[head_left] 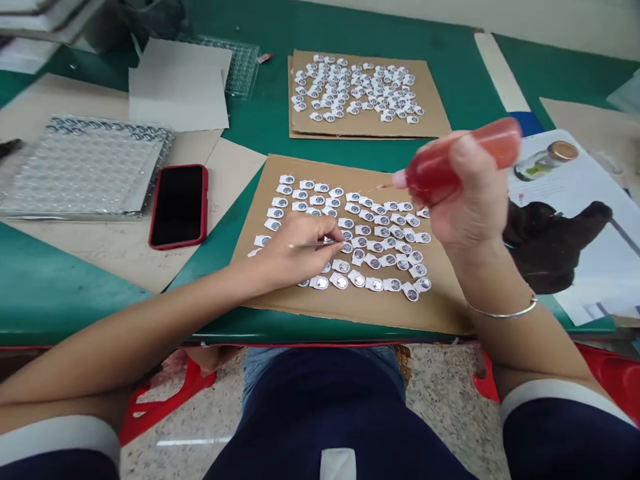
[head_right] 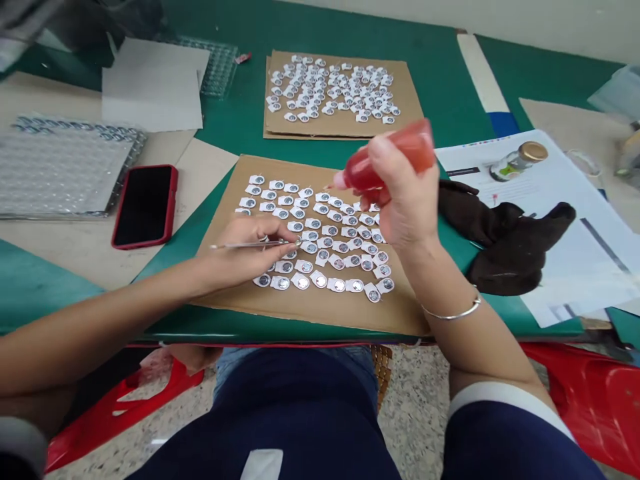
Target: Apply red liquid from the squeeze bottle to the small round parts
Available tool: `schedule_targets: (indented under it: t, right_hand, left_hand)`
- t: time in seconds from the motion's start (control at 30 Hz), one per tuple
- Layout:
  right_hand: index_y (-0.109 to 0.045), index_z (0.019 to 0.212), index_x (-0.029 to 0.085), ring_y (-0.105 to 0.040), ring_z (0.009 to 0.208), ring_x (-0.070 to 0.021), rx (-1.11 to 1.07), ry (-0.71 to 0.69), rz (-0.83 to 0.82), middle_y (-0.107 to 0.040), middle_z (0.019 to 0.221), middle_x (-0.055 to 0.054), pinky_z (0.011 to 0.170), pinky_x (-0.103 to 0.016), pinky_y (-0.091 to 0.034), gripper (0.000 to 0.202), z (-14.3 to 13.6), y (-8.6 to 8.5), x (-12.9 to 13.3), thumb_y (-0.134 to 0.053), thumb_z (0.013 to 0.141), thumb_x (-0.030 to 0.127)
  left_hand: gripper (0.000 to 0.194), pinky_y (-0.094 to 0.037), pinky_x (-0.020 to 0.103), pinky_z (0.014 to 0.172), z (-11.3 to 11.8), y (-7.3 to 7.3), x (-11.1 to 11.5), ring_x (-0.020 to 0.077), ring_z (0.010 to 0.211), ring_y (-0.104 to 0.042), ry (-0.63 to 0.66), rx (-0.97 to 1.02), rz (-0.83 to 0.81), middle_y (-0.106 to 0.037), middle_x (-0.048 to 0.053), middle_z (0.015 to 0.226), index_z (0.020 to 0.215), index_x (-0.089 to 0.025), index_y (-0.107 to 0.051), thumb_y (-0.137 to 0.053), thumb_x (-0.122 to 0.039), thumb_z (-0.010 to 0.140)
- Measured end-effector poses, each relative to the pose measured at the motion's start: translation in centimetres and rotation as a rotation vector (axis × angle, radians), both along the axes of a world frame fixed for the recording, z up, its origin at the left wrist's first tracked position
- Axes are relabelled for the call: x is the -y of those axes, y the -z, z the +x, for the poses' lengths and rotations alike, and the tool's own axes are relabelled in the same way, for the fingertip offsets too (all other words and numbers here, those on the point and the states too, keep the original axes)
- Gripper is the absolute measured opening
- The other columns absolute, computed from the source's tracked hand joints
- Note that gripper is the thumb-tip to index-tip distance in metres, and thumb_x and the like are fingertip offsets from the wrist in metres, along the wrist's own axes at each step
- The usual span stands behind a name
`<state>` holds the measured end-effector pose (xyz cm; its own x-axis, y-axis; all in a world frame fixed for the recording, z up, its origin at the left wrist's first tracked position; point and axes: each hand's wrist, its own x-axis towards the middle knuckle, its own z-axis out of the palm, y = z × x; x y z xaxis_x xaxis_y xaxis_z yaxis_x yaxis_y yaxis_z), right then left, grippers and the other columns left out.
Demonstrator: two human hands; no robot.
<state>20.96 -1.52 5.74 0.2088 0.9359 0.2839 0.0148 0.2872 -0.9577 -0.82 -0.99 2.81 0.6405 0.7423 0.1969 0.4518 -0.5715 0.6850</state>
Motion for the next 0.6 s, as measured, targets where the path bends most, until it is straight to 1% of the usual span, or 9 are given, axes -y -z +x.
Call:
schedule_targets:
  t: [0.07, 0.17, 0.27, 0.37, 0.43, 0.5, 0.6]
  right_hand:
    - [-0.051, 0.078, 0.022, -0.06, 0.052, -0.0154, -0.028, -0.052, -0.036, -0.059, 0.062, 0.0, 0.031, -0.023, -0.03, 0.026, -0.8, 1.0, -0.6, -0.06, 0.072, 0.045]
    - [-0.05, 0.077, 0.022, -0.058, 0.046, -0.0135, -0.034, -0.027, -0.04, -0.058, 0.056, 0.002, 0.03, -0.023, -0.031, 0.028, -1.8, 2.7, -0.4, -0.059, 0.072, 0.047]
    - [-0.05, 0.075, 0.022, -0.058, 0.044, -0.0134, -0.01, 0.017, -0.018, -0.056, 0.055, 0.003, 0.031, -0.023, -0.036, 0.028, -2.1, 3.8, 0.3, -0.058, 0.073, 0.048]
    - [-0.05, 0.072, 0.022, -0.059, 0.047, -0.012, 0.076, 0.077, 0.023, -0.056, 0.057, 0.003, 0.038, -0.025, -0.044, 0.03, -2.3, 4.3, 0.4, -0.058, 0.072, 0.051]
    - [-0.051, 0.072, 0.021, -0.059, 0.05, -0.0112, 0.138, 0.111, 0.044, -0.056, 0.06, 0.003, 0.043, -0.026, -0.047, 0.031, -2.4, 4.5, 0.4, -0.058, 0.071, 0.052]
    - [-0.053, 0.074, 0.021, -0.059, 0.052, -0.0111, 0.164, 0.112, 0.061, -0.056, 0.062, 0.003, 0.046, -0.026, -0.048, 0.031, -2.5, 4.7, 0.4, -0.058, 0.071, 0.052]
    - [-0.054, 0.076, 0.021, -0.059, 0.054, -0.0114, 0.175, 0.076, 0.057, -0.056, 0.063, 0.002, 0.047, -0.027, -0.049, 0.03, -2.7, 4.8, 0.6, -0.058, 0.072, 0.05]
  left_hand:
    - [0.006, -0.044, 0.024, 0.063, 0.1, 1.0, 0.2, 0.011, 0.065, -0.058, 0.008, -0.022, 0.112, -0.065, -0.001, 0.071, 0.076, -0.019, -0.063, -0.057, -0.018, 0.075]
    - [0.006, -0.045, 0.027, 0.069, -0.1, 2.2, 0.7, 0.0118, 0.069, -0.059, 0.042, 0.005, 0.191, -0.065, -0.001, 0.072, 0.077, -0.019, -0.06, -0.056, -0.015, 0.075]
    - [0.007, -0.045, 0.029, 0.074, -0.3, 2.9, 0.9, 0.0128, 0.072, -0.06, 0.118, 0.04, 0.226, -0.066, 0.0, 0.075, 0.078, -0.018, -0.058, -0.055, -0.012, 0.076]
    - [0.008, -0.045, 0.031, 0.076, -0.3, 3.3, 0.9, 0.0132, 0.072, -0.061, 0.173, 0.058, 0.227, -0.067, 0.001, 0.077, 0.08, -0.018, -0.057, -0.053, -0.012, 0.077]
    - [0.009, -0.045, 0.032, 0.077, -0.3, 3.6, 0.8, 0.0132, 0.072, -0.061, 0.187, 0.069, 0.217, -0.067, 0.001, 0.078, 0.082, -0.019, -0.056, -0.052, -0.012, 0.078]
    - [0.009, -0.045, 0.033, 0.077, -0.3, 3.9, 0.8, 0.0133, 0.072, -0.061, 0.187, 0.071, 0.217, -0.067, 0.001, 0.079, 0.082, -0.019, -0.055, -0.052, -0.012, 0.078]
    - [0.01, -0.045, 0.033, 0.076, -0.3, 4.1, 0.8, 0.0132, 0.071, -0.061, 0.186, 0.073, 0.227, -0.066, 0.002, 0.08, 0.083, -0.019, -0.055, -0.052, -0.011, 0.077]
